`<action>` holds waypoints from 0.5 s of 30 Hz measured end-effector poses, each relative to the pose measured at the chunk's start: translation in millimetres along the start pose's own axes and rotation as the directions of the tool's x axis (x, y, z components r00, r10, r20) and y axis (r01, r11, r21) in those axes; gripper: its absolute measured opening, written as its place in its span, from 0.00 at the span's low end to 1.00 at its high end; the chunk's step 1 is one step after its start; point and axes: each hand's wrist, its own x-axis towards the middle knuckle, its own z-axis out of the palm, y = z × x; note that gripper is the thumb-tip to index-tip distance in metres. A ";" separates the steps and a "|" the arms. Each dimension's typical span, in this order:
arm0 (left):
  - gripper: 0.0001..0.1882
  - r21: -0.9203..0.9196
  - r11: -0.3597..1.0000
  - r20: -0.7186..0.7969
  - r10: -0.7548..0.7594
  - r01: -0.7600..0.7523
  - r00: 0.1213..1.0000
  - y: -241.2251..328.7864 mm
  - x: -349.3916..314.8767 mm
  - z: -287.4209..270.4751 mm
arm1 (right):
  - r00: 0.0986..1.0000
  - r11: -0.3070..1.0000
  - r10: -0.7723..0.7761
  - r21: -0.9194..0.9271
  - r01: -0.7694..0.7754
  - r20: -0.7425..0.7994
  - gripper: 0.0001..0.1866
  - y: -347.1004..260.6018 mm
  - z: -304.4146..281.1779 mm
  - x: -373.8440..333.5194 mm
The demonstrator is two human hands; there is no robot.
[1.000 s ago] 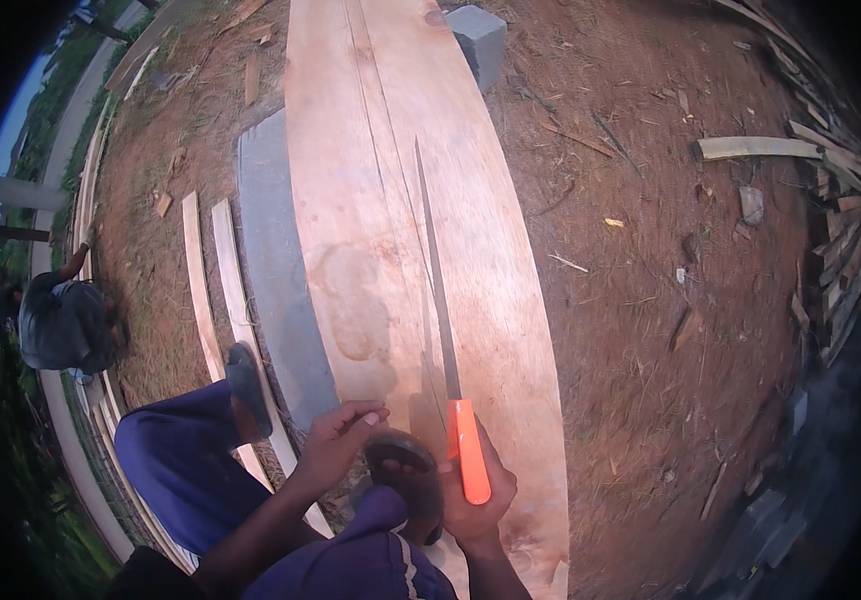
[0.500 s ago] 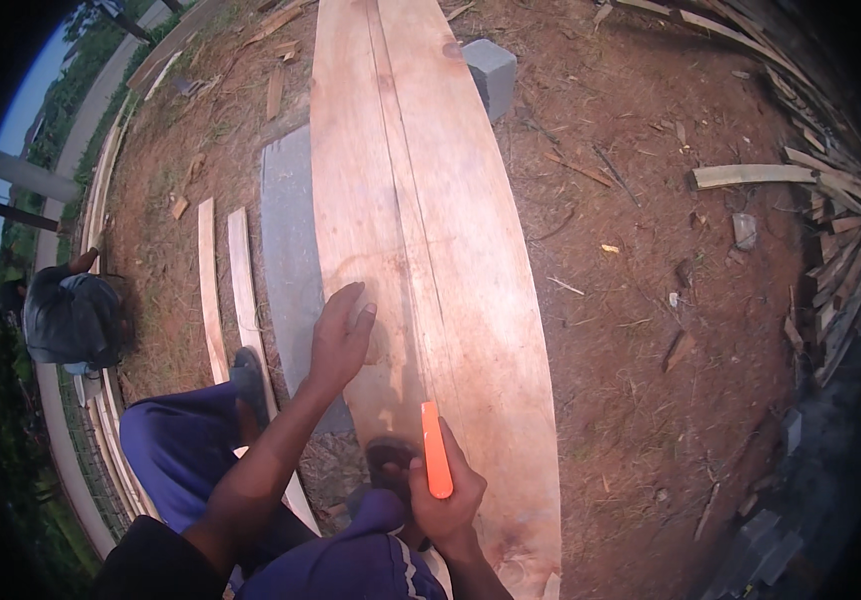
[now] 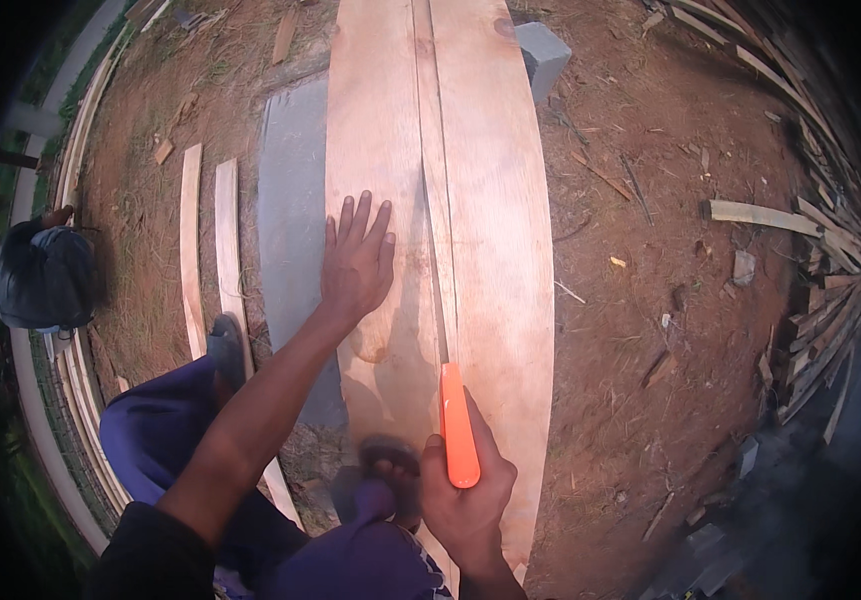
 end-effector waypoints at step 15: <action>0.26 0.064 0.998 -0.017 -0.014 0.015 1.000 -1.7 5.5 0.5 | 0.996 0.996 0.091 -0.004 -0.091 -0.004 0.24 20.9 -9.6 -22.3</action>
